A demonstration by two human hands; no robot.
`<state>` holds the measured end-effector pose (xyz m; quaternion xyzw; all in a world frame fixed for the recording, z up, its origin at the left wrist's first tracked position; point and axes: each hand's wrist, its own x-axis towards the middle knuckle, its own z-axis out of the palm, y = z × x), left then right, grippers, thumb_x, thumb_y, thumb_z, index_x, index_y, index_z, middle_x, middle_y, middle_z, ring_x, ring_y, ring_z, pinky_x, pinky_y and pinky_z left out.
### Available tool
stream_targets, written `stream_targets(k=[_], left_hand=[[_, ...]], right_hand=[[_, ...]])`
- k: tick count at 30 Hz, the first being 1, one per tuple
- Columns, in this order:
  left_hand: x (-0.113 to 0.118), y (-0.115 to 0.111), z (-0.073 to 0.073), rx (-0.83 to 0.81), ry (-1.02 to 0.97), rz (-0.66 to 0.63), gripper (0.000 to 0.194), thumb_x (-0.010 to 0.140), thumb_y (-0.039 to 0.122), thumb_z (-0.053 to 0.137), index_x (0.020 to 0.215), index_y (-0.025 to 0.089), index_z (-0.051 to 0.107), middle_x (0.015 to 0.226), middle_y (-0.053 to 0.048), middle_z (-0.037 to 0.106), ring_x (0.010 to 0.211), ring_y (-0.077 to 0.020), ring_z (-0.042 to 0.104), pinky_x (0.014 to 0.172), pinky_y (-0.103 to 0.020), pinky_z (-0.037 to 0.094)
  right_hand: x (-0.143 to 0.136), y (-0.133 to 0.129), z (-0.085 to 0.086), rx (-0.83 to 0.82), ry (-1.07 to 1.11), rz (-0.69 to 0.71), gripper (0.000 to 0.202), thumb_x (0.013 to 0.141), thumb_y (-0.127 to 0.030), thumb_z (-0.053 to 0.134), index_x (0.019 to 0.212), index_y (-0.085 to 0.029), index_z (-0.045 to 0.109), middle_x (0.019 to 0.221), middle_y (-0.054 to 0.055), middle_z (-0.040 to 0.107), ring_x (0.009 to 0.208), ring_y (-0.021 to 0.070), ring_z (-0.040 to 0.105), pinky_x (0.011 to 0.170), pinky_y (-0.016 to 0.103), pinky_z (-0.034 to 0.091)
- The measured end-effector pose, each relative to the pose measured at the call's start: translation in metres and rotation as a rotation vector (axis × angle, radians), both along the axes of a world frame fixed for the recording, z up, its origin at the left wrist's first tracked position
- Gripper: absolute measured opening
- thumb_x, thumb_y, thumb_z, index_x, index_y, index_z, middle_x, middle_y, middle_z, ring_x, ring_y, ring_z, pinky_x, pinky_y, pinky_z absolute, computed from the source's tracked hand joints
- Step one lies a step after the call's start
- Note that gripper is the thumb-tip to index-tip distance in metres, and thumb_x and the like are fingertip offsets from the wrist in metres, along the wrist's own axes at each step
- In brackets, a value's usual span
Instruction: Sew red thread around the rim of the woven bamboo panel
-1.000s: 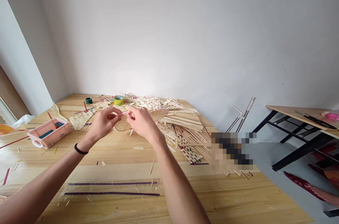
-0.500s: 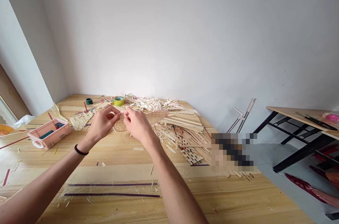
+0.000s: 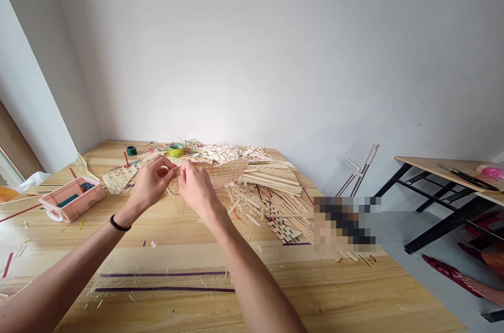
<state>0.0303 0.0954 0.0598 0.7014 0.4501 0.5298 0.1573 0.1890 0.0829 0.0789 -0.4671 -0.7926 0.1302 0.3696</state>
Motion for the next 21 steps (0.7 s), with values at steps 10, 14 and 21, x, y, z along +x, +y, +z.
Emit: stream_targets(k=[10, 14, 21], left_hand=[[0.004, -0.0002, -0.0034, 0.043, 0.014, 0.018, 0.019, 0.09, 0.035, 0.062, 0.078, 0.021, 0.064, 0.089, -0.004, 0.066, 0.066, -0.0152, 0.064, 0.066, -0.03, 0.053], [0.0041, -0.0019, -0.0013, 0.047, 0.023, -0.001, 0.019, 0.091, 0.034, 0.061, 0.079, 0.02, 0.064, 0.09, -0.004, 0.066, 0.065, -0.0139, 0.064, 0.064, -0.029, 0.051], [0.0026, 0.0001, -0.003, 0.037, 0.005, 0.016, 0.02, 0.092, 0.035, 0.062, 0.08, 0.019, 0.063, 0.092, -0.003, 0.064, 0.057, -0.0107, 0.062, 0.058, -0.026, 0.048]], right_hand=[[-0.0081, 0.0011, -0.0062, 0.01, 0.016, -0.062, 0.015, 0.102, -0.01, 0.048, 0.092, -0.017, 0.056, 0.071, 0.001, 0.061, 0.058, 0.0133, 0.05, 0.058, 0.024, 0.028], [-0.0079, 0.0007, -0.0055, 0.013, 0.003, -0.076, 0.014, 0.104, -0.011, 0.048, 0.094, -0.016, 0.058, 0.073, 0.002, 0.064, 0.059, 0.0137, 0.053, 0.058, 0.025, 0.029], [-0.001, -0.0053, 0.002, 0.004, -0.057, -0.081, 0.01, 0.1, -0.012, 0.057, 0.094, -0.017, 0.063, 0.073, 0.002, 0.067, 0.062, 0.0151, 0.056, 0.061, 0.025, 0.032]])
